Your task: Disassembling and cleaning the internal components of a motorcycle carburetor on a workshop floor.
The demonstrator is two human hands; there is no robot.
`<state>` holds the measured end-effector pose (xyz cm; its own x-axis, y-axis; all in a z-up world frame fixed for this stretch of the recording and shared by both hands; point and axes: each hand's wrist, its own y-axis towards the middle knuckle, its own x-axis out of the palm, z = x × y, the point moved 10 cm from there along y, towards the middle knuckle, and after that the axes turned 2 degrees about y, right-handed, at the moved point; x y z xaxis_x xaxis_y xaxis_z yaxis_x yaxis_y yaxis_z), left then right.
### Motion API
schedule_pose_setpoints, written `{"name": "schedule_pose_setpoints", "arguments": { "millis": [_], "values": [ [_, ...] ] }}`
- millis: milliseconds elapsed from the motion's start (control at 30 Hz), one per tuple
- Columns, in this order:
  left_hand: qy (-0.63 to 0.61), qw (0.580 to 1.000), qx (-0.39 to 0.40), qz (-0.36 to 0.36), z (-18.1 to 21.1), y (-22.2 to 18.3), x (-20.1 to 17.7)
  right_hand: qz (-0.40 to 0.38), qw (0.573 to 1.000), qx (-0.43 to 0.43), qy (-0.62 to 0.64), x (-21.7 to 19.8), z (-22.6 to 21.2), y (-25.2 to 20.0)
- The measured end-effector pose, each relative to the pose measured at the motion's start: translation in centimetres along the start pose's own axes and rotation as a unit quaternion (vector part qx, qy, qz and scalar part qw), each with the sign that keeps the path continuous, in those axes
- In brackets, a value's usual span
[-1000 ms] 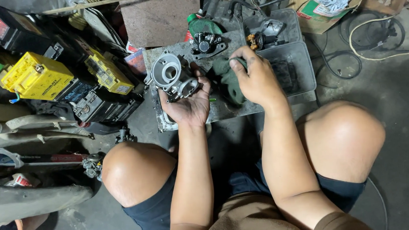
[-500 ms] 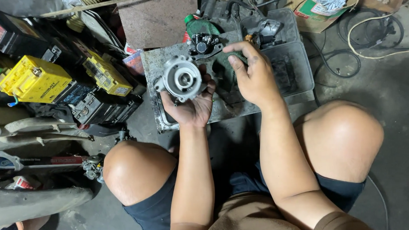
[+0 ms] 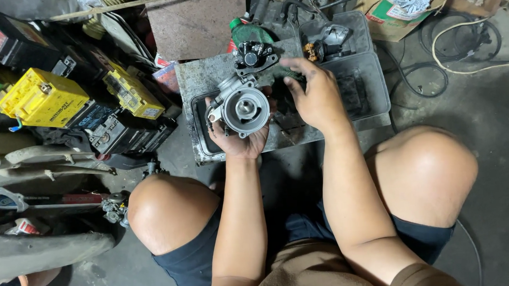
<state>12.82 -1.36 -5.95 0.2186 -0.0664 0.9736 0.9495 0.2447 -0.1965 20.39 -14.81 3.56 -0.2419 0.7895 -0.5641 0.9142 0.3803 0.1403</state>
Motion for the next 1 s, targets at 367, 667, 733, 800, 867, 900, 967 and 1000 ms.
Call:
{"name": "schedule_pose_setpoints", "arguments": {
  "millis": [367, 667, 733, 800, 867, 900, 967, 1000],
  "values": [
    [0.034, 0.980, 0.087, 0.178, 2.1, 0.8, -4.2, 0.067, 0.990, -0.062, 0.108, -3.3, -3.7, -1.5],
    [0.145, 0.966, 0.164, 0.136, 1.7, -0.2, -1.8, -0.037, 0.997, -0.060, -0.026, -1.8, -7.1, -2.3],
    [0.175, 0.961, 0.191, 0.101, 1.8, -0.5, -0.7, -0.048, 0.997, -0.050, -0.035, -1.2, -7.2, -2.3],
    [0.211, 0.943, 0.245, 0.081, 2.2, -0.9, -0.5, -0.080, 0.995, -0.050, -0.019, -0.8, -7.8, -2.4],
    [0.221, 0.940, 0.254, 0.064, 2.3, -1.2, 0.7, -0.078, 0.995, -0.055, -0.017, -1.2, -8.4, -2.5],
    [0.231, 0.936, 0.263, 0.047, 2.4, -1.4, 1.4, -0.077, 0.995, -0.061, -0.014, -1.4, -8.8, -2.6],
    [0.250, 0.930, 0.267, 0.019, 2.5, -1.1, 1.6, -0.067, 0.995, -0.069, 0.000, -1.2, -8.7, -2.5],
    [0.268, 0.924, 0.272, -0.010, 2.5, -1.0, 2.1, -0.058, 0.995, -0.077, 0.013, -1.2, -8.8, -2.5]
  ]
}}
